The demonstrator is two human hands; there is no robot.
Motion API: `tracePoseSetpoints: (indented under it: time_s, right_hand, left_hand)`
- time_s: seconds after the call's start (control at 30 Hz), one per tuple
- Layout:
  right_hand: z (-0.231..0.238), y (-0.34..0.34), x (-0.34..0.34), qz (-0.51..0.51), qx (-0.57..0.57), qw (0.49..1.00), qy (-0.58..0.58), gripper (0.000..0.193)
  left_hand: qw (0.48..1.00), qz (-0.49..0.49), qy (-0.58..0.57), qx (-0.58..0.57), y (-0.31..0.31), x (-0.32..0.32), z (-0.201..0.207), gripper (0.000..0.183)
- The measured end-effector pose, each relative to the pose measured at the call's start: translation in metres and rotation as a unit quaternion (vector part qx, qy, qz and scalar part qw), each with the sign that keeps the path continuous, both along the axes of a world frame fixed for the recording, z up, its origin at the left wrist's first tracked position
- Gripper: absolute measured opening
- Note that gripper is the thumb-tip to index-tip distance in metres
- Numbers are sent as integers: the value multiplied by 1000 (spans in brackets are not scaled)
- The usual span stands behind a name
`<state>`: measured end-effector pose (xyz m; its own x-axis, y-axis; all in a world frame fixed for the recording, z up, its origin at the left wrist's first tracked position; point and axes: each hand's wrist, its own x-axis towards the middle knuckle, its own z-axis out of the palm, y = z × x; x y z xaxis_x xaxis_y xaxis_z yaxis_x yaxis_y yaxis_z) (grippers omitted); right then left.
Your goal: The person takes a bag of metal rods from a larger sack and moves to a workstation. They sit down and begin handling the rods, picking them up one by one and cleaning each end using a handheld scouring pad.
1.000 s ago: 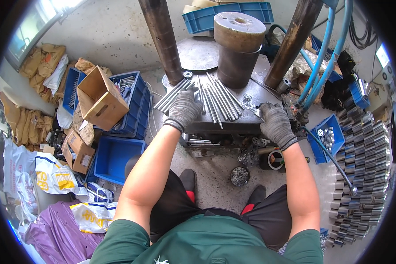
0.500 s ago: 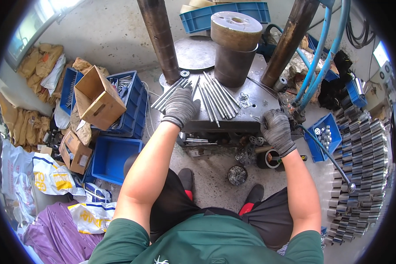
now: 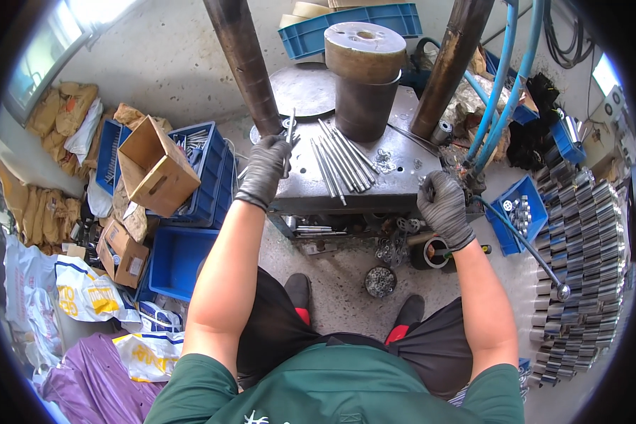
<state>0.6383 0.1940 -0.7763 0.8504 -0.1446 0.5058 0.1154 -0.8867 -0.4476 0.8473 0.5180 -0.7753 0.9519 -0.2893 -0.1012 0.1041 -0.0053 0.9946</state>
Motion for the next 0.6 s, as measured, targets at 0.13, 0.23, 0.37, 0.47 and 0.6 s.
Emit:
tracePoseSetpoints:
  time_s: [0.13,0.23,0.37,0.47,0.6]
  right_hand:
    - [6,17,-7,42,401,914,-51,15]
    - [15,24,-17,48,463,885,-13,18]
    - [22,51,-28,59,646,761,26,22]
    - [24,68,-29,53,680,729,51,22]
    - [7,67,-31,43,696,714,52,20]
  left_hand:
    - [941,-126,90,-301,2,-28,22,27]
    - [952,-136,101,-256,-18,-51,11,25]
    - [959,-183,128,-172,-64,-119,17,30]
    - [940,-257,145,-171,-84,-142,12,31]
    - [943,-285,113,-131,-97,-148,8,32]
